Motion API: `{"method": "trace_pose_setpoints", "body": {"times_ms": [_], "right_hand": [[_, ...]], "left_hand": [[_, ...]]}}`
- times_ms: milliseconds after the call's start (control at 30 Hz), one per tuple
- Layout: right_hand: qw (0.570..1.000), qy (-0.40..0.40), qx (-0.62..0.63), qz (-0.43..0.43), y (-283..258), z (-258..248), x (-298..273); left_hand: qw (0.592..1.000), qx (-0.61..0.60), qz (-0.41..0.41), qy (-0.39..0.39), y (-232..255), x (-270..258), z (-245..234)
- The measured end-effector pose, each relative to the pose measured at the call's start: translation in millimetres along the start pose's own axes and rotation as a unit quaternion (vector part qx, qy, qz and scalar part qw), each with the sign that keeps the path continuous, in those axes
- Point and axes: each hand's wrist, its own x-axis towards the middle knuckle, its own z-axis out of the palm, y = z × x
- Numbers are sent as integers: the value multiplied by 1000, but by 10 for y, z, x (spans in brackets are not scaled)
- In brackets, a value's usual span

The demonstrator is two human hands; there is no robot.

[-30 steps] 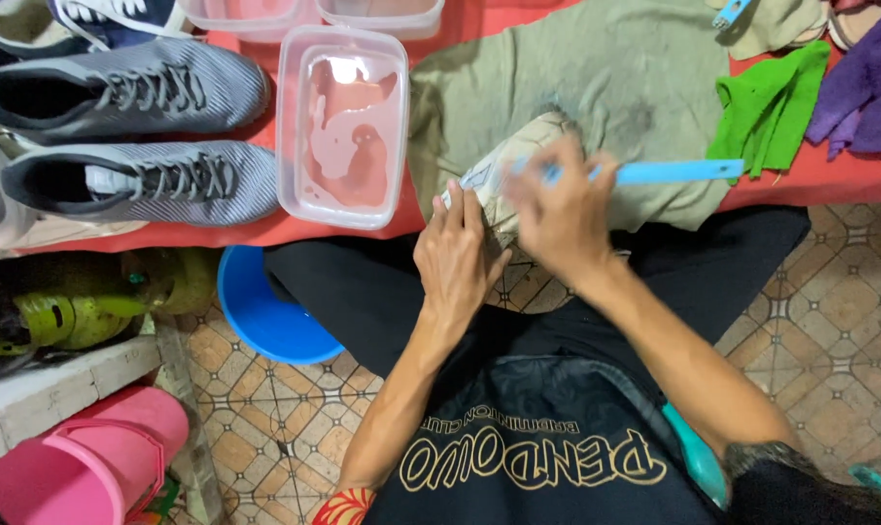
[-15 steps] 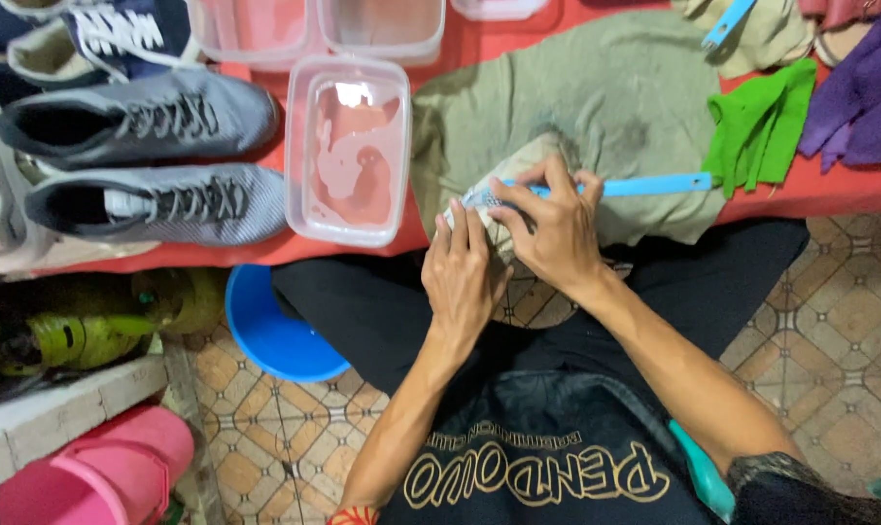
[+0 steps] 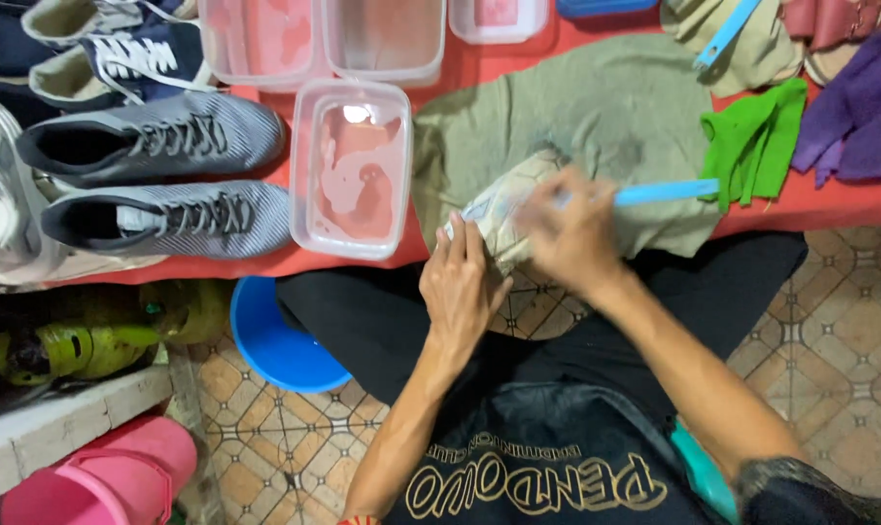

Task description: The person scrubs a white sneaker with a blue brush, repeatedly dipping the brush into a container of pink liquid. They focus on the sole and sides of the shoe, rotating it to clean different areas.

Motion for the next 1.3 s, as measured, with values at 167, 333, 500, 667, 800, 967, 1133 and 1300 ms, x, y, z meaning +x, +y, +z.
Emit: {"method": "trace_pose_setpoints", "body": {"times_ms": [167,333,500,667,800,967,1133,1300], "right_hand": [[1000,11,-5,24,-280,-1,-273],[994,83,-42,60,-162,-49,-362],[991,110,-50,54,162,67,-474],[996,90,-3,2,16,-73,-523],[984,108,-95,103,569,-438,-41],[989,90,101,-60,-170,-625,1175],[990,13,-5,-137,-416,29,2392],[973,-39,-180,-140,-187,833,3116]], "left_hand": [[997,-65,-3,-38,-20,36,-167],[996,-63,-13,-57,6,35,-216],[996,-53,-17,-75,-16,74,-152],[996,-43,5,-73,-80,56,-85],[994,-86,-28,-69,-49,54,-261],[996,1,-5,-87,-33,73,-129],[997,-44,-22,-61,-44,26,-96],[997,-46,-11,-61,-75,-6,-87]]}}
